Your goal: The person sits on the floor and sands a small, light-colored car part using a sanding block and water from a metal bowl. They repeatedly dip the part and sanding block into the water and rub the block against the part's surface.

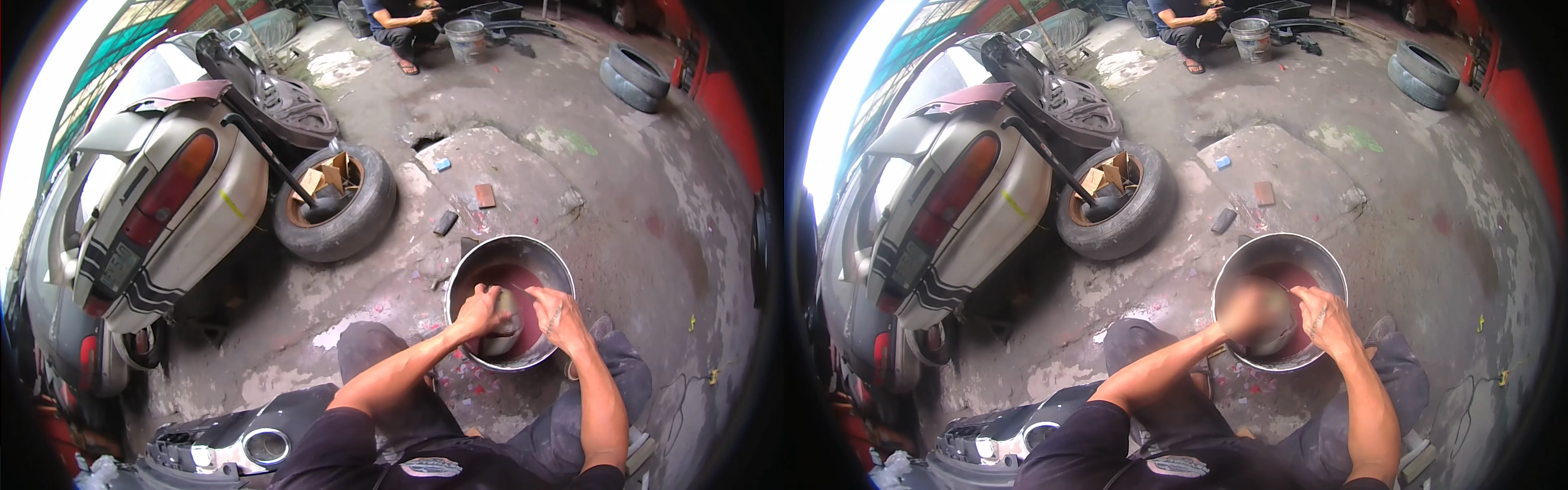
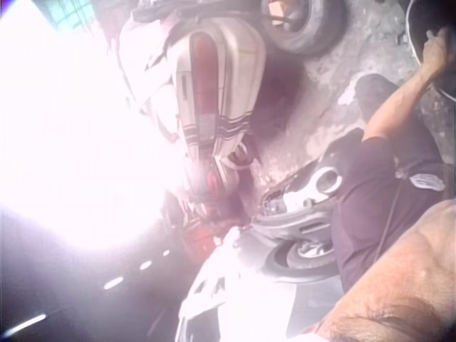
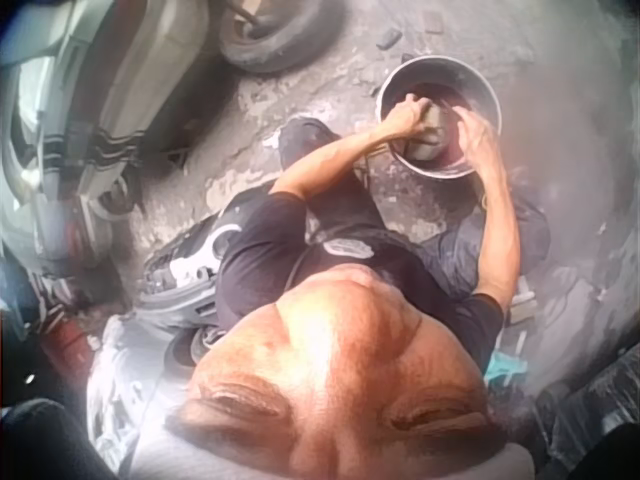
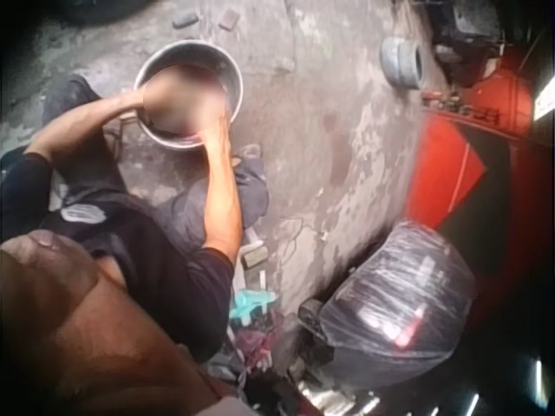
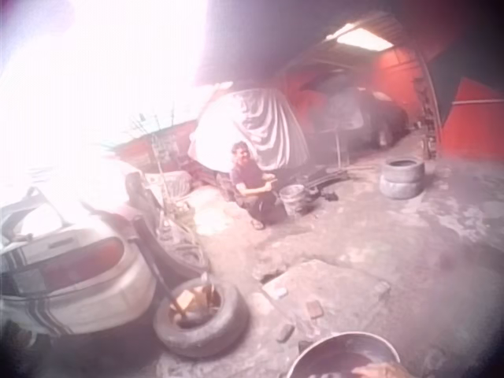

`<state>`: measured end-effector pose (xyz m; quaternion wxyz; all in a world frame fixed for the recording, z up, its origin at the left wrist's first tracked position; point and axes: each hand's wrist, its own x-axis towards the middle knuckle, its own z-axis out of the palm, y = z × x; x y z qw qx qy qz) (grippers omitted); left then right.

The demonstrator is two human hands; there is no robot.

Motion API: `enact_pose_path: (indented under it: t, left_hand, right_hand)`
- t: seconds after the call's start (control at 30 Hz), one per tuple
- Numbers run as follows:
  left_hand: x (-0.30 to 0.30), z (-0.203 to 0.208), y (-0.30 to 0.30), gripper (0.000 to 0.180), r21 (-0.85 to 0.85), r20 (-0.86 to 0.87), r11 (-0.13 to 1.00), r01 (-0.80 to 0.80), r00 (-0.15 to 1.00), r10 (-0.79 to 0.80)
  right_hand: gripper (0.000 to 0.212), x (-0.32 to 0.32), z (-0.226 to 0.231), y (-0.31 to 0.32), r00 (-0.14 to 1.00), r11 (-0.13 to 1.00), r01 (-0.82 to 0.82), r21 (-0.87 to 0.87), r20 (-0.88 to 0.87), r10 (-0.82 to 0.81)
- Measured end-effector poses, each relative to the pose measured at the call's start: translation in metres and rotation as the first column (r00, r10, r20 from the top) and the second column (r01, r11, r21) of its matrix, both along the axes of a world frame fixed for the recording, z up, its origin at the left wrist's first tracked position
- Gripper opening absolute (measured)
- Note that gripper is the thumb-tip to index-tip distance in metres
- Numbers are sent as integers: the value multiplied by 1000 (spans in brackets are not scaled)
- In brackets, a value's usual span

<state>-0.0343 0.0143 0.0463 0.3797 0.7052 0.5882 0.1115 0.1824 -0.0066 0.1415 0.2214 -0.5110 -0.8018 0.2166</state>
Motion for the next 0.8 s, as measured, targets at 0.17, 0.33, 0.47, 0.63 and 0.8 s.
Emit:
enact_pose_path:
  t: [0.17, 0.33, 0.47, 0.63, 0.8]
  left_hand:
    - [0, -7, -2, 66, 11, 101, 1000, 19, 995, -20]
    - [-4, -7, 3, 64, -39, 133, 999, 27, 991, -22]
    - [-7, -18, 4, 68, -16, 167, 1000, 26, 986, -23]
    - [-6, -21, 2, 69, 18, 142, 1000, 14, 990, -16]
    - [-2, -7, 1, 70, 8, 85, 1000, 8, 996, -9]
  right_hand:
    - [28, -2, -2, 1, 1000, 1000, -6, 11, 5, 6]
    - [29, 2, -9, 2, 1000, 999, -4, 37, 17, 4]
    - [29, 3, -5, 0, 1000, 999, 7, 39, 13, -8]
    - [29, 7, -7, -1, 1000, 999, 20, 30, -4, -19]
    - [30, 8, 0, -1, 999, 999, 41, -28, -14, -41]
